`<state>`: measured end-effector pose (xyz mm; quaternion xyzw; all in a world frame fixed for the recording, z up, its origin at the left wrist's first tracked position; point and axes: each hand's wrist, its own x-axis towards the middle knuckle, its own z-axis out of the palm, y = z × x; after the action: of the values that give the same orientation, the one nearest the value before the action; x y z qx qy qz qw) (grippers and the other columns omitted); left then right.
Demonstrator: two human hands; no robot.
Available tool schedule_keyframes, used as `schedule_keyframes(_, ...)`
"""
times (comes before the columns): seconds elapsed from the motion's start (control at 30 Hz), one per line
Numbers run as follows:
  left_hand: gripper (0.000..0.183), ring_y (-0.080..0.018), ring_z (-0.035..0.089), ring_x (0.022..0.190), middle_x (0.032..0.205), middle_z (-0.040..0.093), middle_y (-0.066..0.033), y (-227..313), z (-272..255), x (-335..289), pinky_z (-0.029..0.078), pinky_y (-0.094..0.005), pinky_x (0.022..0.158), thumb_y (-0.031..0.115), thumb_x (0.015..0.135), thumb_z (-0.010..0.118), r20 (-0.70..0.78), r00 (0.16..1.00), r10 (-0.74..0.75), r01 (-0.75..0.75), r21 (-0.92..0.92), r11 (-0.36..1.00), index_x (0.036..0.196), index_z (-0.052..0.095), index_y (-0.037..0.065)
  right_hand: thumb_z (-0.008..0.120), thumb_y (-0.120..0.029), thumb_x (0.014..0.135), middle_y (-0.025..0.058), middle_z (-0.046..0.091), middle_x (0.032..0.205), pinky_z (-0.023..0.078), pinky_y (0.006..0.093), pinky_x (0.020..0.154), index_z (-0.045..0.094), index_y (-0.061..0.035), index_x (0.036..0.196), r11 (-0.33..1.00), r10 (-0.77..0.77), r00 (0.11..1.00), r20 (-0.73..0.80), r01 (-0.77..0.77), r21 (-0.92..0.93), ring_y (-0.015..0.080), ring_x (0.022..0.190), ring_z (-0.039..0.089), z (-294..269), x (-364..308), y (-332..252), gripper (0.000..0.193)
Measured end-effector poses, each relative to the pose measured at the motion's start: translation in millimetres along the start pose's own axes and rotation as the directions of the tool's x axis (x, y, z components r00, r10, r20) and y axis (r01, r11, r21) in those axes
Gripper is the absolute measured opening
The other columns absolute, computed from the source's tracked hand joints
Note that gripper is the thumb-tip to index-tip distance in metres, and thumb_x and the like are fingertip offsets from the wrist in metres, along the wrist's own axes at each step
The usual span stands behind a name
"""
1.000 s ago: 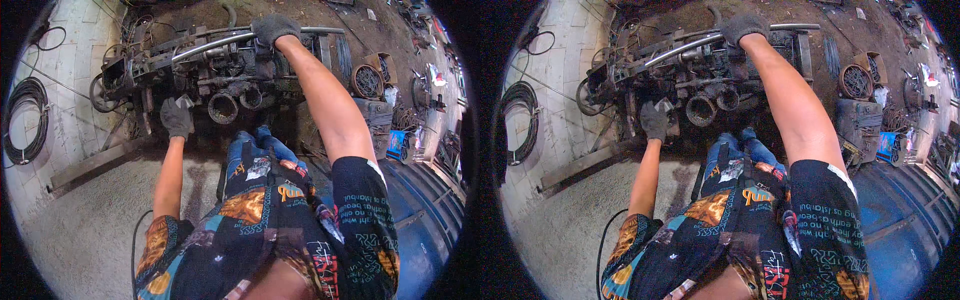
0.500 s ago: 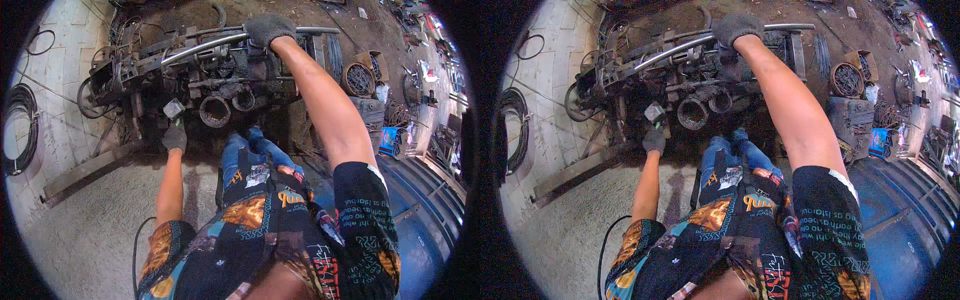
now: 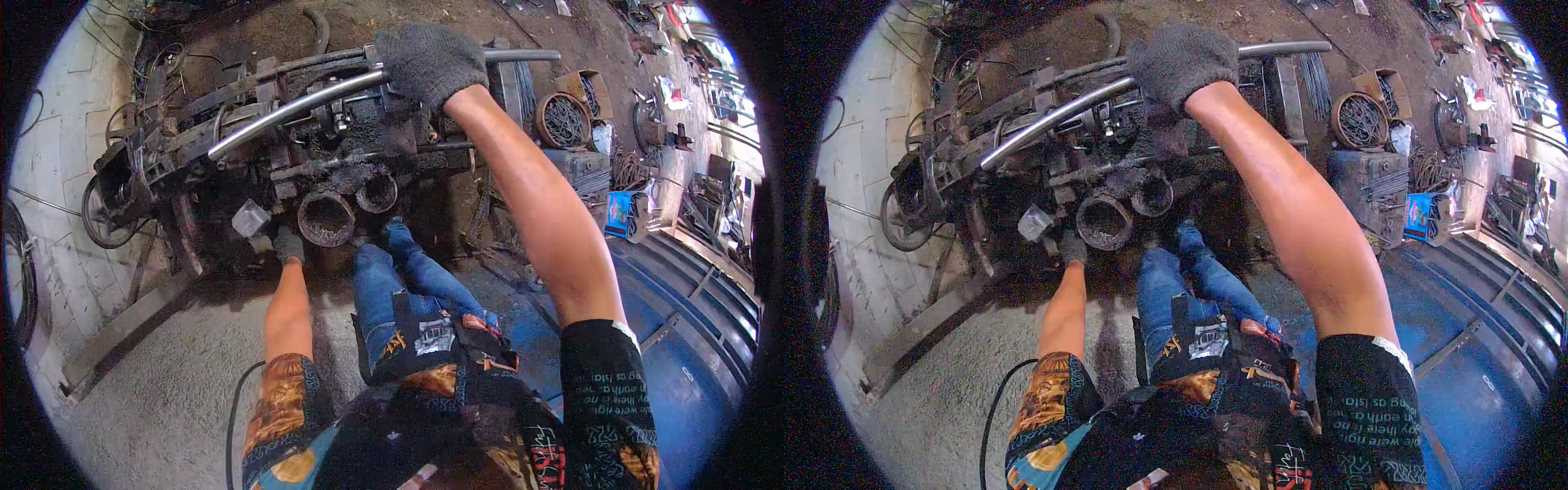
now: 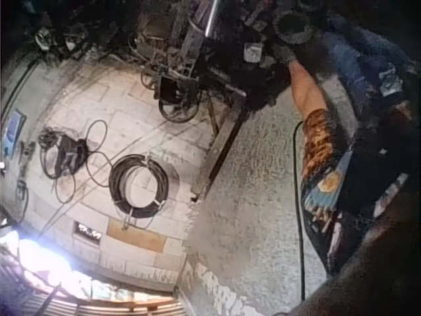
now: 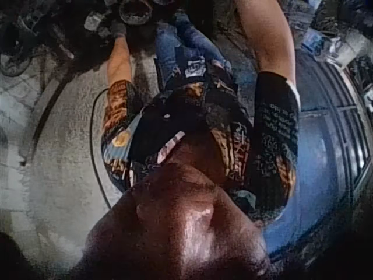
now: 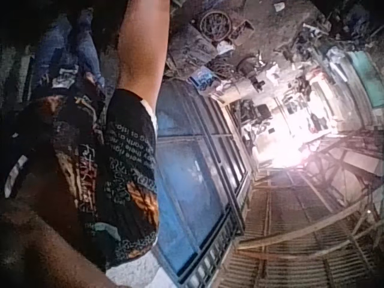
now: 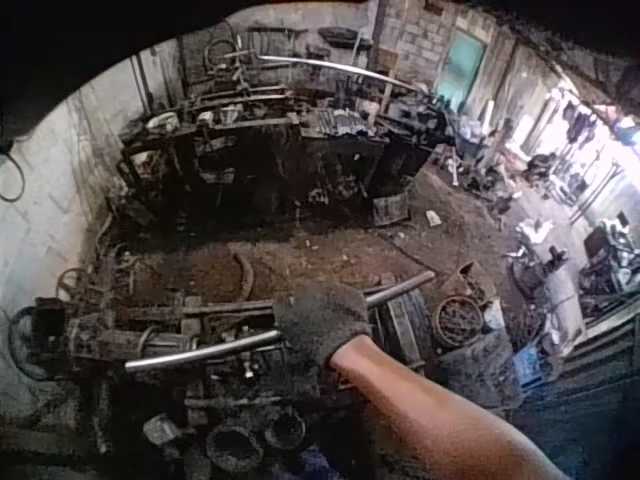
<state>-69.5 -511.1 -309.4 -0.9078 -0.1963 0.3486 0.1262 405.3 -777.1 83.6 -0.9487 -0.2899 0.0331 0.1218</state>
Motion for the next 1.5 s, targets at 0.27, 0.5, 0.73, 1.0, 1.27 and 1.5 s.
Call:
schedule_keyframes(0.27, 0.038, -0.0378, 0.058, 0.114, 0.12, 0.064, -0.0208, -35.0, -78.6, -17.0, 0.04, -0.0483, 0.098, 0.029, 0.096, 0.047, -0.025, 0.986, 0.164, -0.165, -0.272, 0.948, 0.124, 0.058, 0.006, 0.052, -0.042, 0.093, 0.017, 0.07, 0.106, 0.052, 0.0509, 0.086, 0.072, -0.0134, 0.104, 0.997, 0.079, 0.992, 0.096, -0.076, -0.029, 0.0376, 0.1, 0.066, -11.5, -0.8, -3.5, 0.036)
schedule_keyframes(0.5, 0.051, -0.0356, 0.049, 0.132, 0.136, 0.059, -0.0176, -62.2, -186.5, -74.9, 0.032, -0.0477, 0.114, 0.045, 0.1, 0.043, 0.271, 0.907, 0.322, -0.226, -0.331, 0.916, 0.141, 0.05, 0.015, 0.063, -0.034, 0.088, 0.0222, 0.062, 0.125, 0.045, 0.0493, 0.101, 0.062, -0.0067, 0.122, 0.928, -0.032, 0.891, -0.453, 0.195, 0.318, 0.0408, 0.116, 0.058, -38.7, -45.7, -7.2, 0.044)
schedule_keyframes(0.73, 0.046, -0.0415, 0.059, 0.117, 0.129, 0.061, -0.0221, -76.3, -302.7, -90.4, 0.047, -0.0464, 0.097, 0.042, 0.097, 0.046, 0.119, 0.92, 0.373, -0.288, -0.437, 0.852, 0.128, 0.059, 0.01, 0.063, -0.01, 0.084, 0.0216, 0.064, 0.112, 0.046, 0.0506, 0.097, 0.062, -0.0008, 0.117, 0.823, 0.441, 0.769, -0.463, -0.142, 0.55, 0.042, 0.108, 0.059, 47.8, -218.6, 61.6, 0.035)
schedule_keyframes(1.0, 0.042, -0.0386, 0.056, 0.123, 0.13, 0.06, -0.0223, -76.2, -416.5, -128.5, 0.046, -0.0439, 0.101, 0.036, 0.1, 0.046, -0.132, 0.944, 0.303, -0.331, -0.398, 0.856, 0.125, 0.062, 0.006, 0.061, -0.024, 0.085, 0.0322, 0.064, 0.108, 0.048, 0.053, 0.089, 0.06, 0.0012, 0.117, 0.448, 0.793, 0.527, 0.305, -0.844, 0.294, 0.0487, 0.105, 0.06, 136.5, -269.8, 117.5, 0.041)
schedule_keyframes(1.27, 0.041, -0.036, 0.06, 0.117, 0.123, 0.066, -0.0186, -103.9, -446.0, -137.5, 0.048, -0.0407, 0.098, 0.037, 0.097, 0.056, -0.419, 0.908, 0.031, -0.27, -0.527, 0.806, 0.121, 0.067, 0.006, 0.053, -0.031, 0.097, 0.0259, 0.067, 0.115, 0.048, 0.0475, 0.094, 0.062, 0.0001, 0.119, 0.471, 0.749, 0.627, 0.217, -0.732, 0.492, 0.0456, 0.114, 0.06, 155.1, -276.6, 126.9, 0.039)
schedule_keyframes(1.5, 0.038, -0.0347, 0.061, 0.116, 0.126, 0.065, -0.0183, -164.1, -440.7, -126.0, 0.048, -0.041, 0.1, 0.029, 0.098, 0.057, -0.606, 0.786, -0.124, -0.314, -0.563, 0.765, 0.124, 0.065, 0.004, 0.049, -0.031, 0.101, 0.0247, 0.065, 0.118, 0.047, 0.04, 0.095, 0.061, 0.0017, 0.123, 0.433, 0.799, 0.582, 0.151, -0.731, 0.528, 0.0398, 0.112, 0.061, 150.0, -355.7, 93.3, 0.041)
